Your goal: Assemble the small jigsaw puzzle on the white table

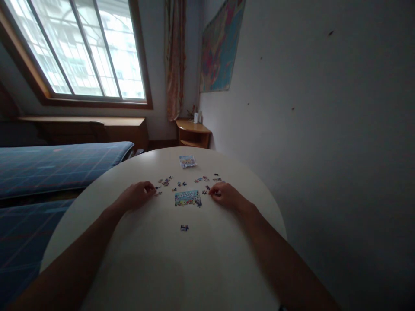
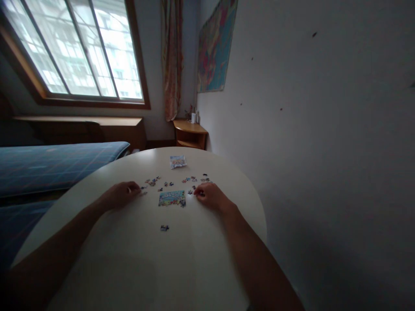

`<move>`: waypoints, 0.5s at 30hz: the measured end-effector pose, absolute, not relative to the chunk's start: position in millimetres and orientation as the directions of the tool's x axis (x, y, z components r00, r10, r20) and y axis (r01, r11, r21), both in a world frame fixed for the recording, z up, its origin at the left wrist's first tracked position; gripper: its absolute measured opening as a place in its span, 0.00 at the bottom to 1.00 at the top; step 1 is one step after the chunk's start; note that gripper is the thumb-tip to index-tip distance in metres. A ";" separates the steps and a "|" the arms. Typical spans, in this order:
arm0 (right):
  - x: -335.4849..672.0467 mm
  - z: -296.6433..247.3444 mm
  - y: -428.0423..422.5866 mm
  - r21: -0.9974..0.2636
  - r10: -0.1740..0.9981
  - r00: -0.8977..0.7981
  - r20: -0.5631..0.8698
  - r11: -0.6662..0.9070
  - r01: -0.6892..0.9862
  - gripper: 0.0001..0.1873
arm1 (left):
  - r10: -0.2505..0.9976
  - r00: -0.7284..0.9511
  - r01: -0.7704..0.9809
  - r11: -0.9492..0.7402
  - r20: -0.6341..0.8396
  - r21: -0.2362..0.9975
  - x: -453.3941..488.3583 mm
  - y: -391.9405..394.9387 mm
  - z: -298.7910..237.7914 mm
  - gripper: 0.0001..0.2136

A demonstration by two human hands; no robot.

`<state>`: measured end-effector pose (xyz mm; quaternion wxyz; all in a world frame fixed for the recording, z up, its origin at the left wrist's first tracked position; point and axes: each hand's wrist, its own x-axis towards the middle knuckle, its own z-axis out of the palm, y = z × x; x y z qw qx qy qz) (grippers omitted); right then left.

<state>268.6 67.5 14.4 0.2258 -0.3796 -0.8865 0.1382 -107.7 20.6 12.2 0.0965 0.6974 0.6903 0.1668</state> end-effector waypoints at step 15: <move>259.8 15.5 65.1 -0.367 0.686 -0.650 0.326 0.726 0.582 0.08 | 0.978 0.151 0.887 -0.197 0.141 0.417 -69.4 13.9 8.7 0.09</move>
